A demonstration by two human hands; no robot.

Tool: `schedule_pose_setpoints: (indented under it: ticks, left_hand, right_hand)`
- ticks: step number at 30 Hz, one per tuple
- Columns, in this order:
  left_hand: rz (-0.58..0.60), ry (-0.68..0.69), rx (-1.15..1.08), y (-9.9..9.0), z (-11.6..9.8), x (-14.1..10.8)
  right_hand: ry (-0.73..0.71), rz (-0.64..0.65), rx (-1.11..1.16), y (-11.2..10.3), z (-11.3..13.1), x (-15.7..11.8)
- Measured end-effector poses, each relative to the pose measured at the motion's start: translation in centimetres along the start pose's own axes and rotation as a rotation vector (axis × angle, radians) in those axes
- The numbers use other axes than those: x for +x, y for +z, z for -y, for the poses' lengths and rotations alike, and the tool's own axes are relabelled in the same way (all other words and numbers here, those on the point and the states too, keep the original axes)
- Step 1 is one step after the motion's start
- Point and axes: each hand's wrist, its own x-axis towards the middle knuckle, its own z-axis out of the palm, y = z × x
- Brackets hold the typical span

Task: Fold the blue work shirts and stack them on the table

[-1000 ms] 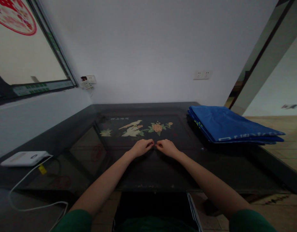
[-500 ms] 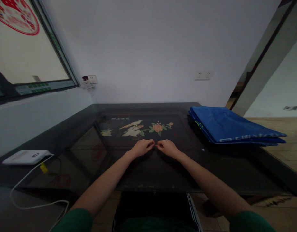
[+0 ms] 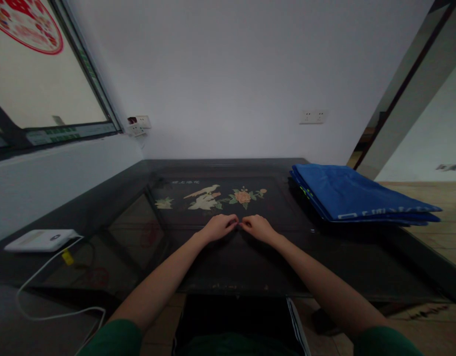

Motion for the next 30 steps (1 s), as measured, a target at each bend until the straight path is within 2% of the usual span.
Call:
schedule_pose_setpoints:
  ticks: [30]
  left_hand:
    - [0.018, -0.016, 0.014, -0.11, -0.05, -0.09]
  right_hand:
    - [0.003, 0.014, -0.006, -0.19, 0.13, -0.21]
